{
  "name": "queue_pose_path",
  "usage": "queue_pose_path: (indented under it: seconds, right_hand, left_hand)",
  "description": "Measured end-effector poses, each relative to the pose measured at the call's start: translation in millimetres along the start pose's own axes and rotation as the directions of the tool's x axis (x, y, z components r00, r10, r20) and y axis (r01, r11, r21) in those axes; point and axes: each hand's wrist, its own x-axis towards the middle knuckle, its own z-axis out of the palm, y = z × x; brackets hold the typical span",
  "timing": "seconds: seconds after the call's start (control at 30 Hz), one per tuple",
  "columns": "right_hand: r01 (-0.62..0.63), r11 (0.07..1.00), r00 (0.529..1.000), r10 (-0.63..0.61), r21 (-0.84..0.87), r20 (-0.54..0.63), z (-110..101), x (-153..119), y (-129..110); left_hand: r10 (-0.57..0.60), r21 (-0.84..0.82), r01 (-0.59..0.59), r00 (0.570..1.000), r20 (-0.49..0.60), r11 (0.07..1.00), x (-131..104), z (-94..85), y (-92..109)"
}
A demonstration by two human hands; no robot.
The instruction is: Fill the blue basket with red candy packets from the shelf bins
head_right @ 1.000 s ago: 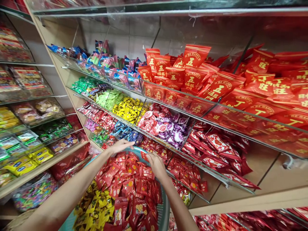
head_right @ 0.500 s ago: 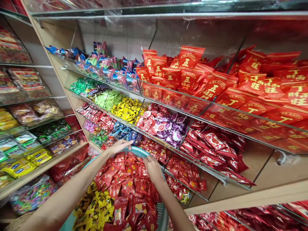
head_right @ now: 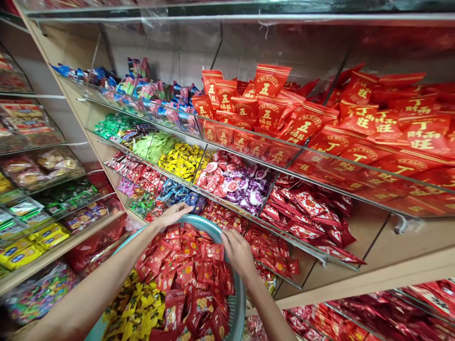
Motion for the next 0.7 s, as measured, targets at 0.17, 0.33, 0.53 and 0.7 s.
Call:
queue_pose_path:
  seconds: [0.17, 0.33, 0.53, 0.7]
  right_hand:
    - [-0.280, 0.926, 0.956, 0.245, -0.255, -0.159, -37, -35, 66]
    - [-0.572, 0.568, 0.780, 0.600, -0.592, -0.178, -39, -35, 110]
    - [-0.606, 0.441, 0.663, 0.740, -0.662, -0.113, -16, -10, 103]
    - [-0.539, 0.502, 0.724, 0.687, -0.676, -0.067, -14, -9, 107]
  left_hand:
    - [0.011, 0.054, -0.014, 0.998, 0.065, 0.998, -1, -0.3, 0]
    - [0.011, 0.061, -0.013, 0.999, 0.037, 0.998, -5, -0.7, 8]
    - [-0.039, 0.112, 0.038, 0.999, 0.002, 0.993, -10, -1.8, 14]
    - [-0.038, 0.087, 0.038, 0.999, 0.001, 0.995, -11, -3.5, 15]
